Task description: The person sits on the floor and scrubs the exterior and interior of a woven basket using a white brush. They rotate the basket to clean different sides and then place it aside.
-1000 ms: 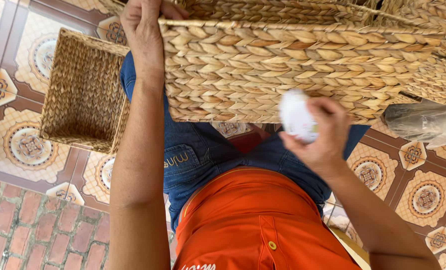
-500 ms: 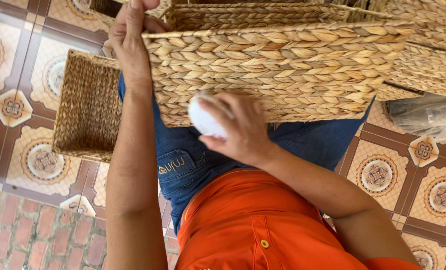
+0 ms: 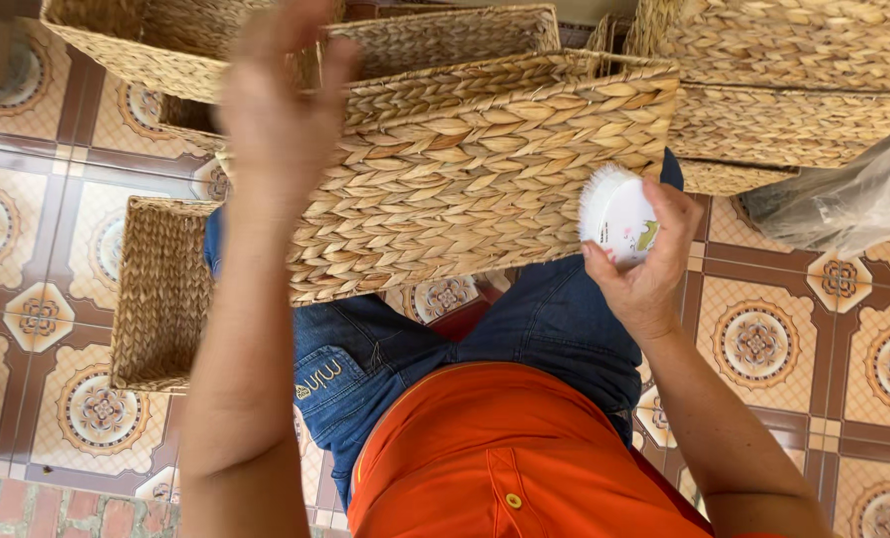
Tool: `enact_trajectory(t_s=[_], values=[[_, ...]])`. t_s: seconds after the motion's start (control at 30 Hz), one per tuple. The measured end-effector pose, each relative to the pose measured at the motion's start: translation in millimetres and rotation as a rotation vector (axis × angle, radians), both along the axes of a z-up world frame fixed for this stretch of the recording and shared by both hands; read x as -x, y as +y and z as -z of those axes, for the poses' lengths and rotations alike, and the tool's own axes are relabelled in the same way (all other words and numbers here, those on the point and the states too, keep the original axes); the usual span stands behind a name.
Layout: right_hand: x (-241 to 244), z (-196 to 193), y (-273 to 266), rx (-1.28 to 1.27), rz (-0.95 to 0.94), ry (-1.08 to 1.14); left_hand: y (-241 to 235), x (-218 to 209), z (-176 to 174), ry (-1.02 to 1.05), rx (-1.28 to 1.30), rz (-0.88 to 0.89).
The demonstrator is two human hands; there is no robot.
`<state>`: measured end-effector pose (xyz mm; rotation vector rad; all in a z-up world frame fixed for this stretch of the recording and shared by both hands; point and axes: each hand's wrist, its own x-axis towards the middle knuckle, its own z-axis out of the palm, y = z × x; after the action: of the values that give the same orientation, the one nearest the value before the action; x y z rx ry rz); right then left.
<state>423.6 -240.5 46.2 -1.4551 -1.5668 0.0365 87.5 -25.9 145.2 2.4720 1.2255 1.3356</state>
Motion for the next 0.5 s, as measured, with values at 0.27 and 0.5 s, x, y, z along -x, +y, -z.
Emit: enact_trajectory(t_s=[0.27,0.5], values=[[-9.7,10.2,-1.6,-0.159,-0.182,0.874,-53.2,-230.4,-8.2,0.344,0.306,0.238],[-37.5,28.2,8.5,-0.119,-0.115,1.263,-49.0,-262.3,26.4,0.269,0.166,0.133]])
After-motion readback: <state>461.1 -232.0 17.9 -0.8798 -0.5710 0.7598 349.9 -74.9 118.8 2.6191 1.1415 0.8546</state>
